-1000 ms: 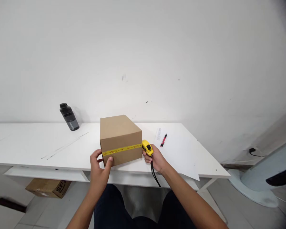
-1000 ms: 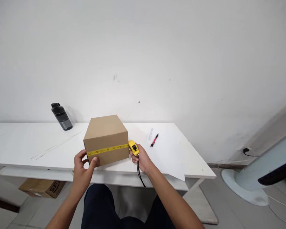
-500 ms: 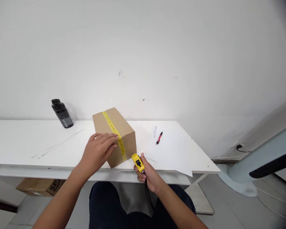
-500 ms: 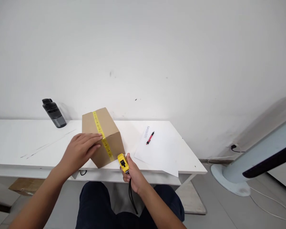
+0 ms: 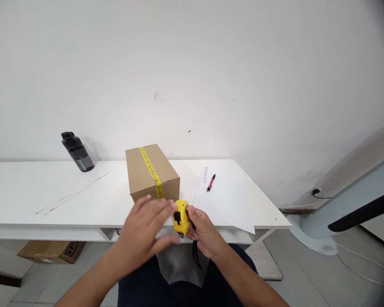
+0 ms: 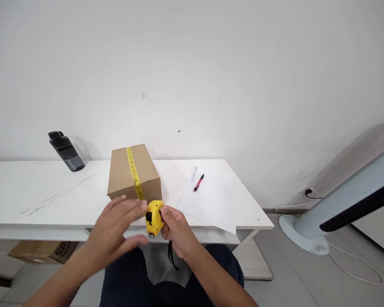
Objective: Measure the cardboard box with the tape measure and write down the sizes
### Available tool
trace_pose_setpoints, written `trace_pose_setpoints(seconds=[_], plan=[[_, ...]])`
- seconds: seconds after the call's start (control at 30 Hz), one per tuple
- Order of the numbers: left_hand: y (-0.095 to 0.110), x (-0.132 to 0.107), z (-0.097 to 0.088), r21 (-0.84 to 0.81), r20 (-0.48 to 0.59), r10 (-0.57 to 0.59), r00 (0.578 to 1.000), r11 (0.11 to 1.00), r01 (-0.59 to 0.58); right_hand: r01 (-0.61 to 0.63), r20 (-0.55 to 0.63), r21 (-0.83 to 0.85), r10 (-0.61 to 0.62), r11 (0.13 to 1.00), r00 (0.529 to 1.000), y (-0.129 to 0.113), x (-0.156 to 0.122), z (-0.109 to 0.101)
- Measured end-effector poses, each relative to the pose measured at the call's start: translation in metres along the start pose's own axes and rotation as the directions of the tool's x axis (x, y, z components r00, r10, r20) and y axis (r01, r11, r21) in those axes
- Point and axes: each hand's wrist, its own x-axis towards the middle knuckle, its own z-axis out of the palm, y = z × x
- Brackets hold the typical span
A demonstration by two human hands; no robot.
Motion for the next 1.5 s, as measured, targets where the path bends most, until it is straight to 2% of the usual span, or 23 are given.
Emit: trace_pose_setpoints(seconds=[0.07, 0.13, 0.27, 0.37, 0.5, 0.67, 0.73, 0.8, 0.87, 0.9, 1.0, 1.07, 1.13, 1.3, 1.5], plan=[[0.014, -0.004, -0.001, -0.005, -0.051, 0.078, 0.996, 0.997, -0.078, 0.045, 0.008, -0.001, -0.045, 0.999, 0.999, -0.006, -0.004, 0.011], [0.014, -0.006, -0.006, 0.011, -0.091, 0.09, 0.992, 0.996, -0.089, 0.063, 0.033, -0.018, -0.062, 0.998, 0.998, -0.01, -0.007, 0.02], [-0.007, -0.003, -0.029, -0.066, -0.111, 0.033, 0.993, 0.997, -0.041, 0.114, 0.05, -0.052, -0.112, 0.992, 0.992, -0.015, -0.005, 0.024], [-0.017, 0.001, -0.042, -0.06, -0.132, -0.011, 0.991, 0.998, 0.003, 0.129, 0.052, -0.063, -0.126, 0.99, 0.991, -0.015, 0.0, 0.025], [-0.015, 0.002, -0.04, -0.051, -0.086, 0.111, 0.99, 0.992, -0.115, 0.088, 0.087, -0.068, -0.082, 0.994, 0.993, -0.012, 0.002, 0.032], [-0.02, -0.01, -0.036, -0.021, -0.193, 0.162, 0.968, 0.985, -0.169, 0.104, 0.156, -0.072, -0.092, 0.992, 0.983, -0.011, -0.004, 0.038], [-0.031, -0.014, -0.038, 0.03, -0.255, 0.111, 0.96, 0.994, -0.107, 0.149, 0.146, -0.102, -0.133, 0.984, 0.98, -0.016, 0.001, 0.034], [-0.046, -0.017, -0.037, 0.125, -0.338, 0.017, 0.941, 0.992, 0.027, 0.228, 0.085, -0.14, -0.218, 0.963, 0.972, -0.028, 0.016, 0.027], [-0.06, -0.018, -0.032, 0.207, -0.381, -0.066, 0.922, 0.966, 0.154, 0.327, -0.022, -0.178, -0.336, 0.928, 0.942, -0.044, 0.04, 0.017], [-0.067, -0.019, -0.027, 0.246, -0.385, -0.076, 0.92, 0.952, 0.182, 0.376, -0.075, -0.196, -0.396, 0.906, 0.915, -0.052, 0.054, 0.012], [-0.08, -0.02, -0.012, 0.349, -0.363, -0.001, 0.932, 0.927, 0.137, 0.479, -0.186, -0.222, -0.519, 0.85, 0.834, -0.069, 0.09, -0.004], [-0.086, -0.021, -0.007, 0.409, -0.346, 0.055, 0.936, 0.907, 0.098, 0.511, -0.224, -0.212, -0.551, 0.833, 0.804, -0.071, 0.105, -0.013], [-0.09, -0.024, -0.007, 0.436, -0.299, 0.07, 0.952, 0.897, 0.071, 0.517, -0.227, -0.211, -0.556, 0.83, 0.8, -0.064, 0.112, -0.021], [-0.093, -0.036, -0.013, 0.417, -0.136, 0.104, 0.985, 0.908, -0.039, 0.504, -0.166, -0.229, -0.543, 0.833, 0.823, -0.045, 0.114, -0.033], [-0.081, -0.042, -0.004, 0.302, -0.16, 0.012, 0.987, 0.953, 0.037, 0.512, -0.142, -0.236, -0.551, 0.826, 0.822, -0.045, 0.113, -0.035]])
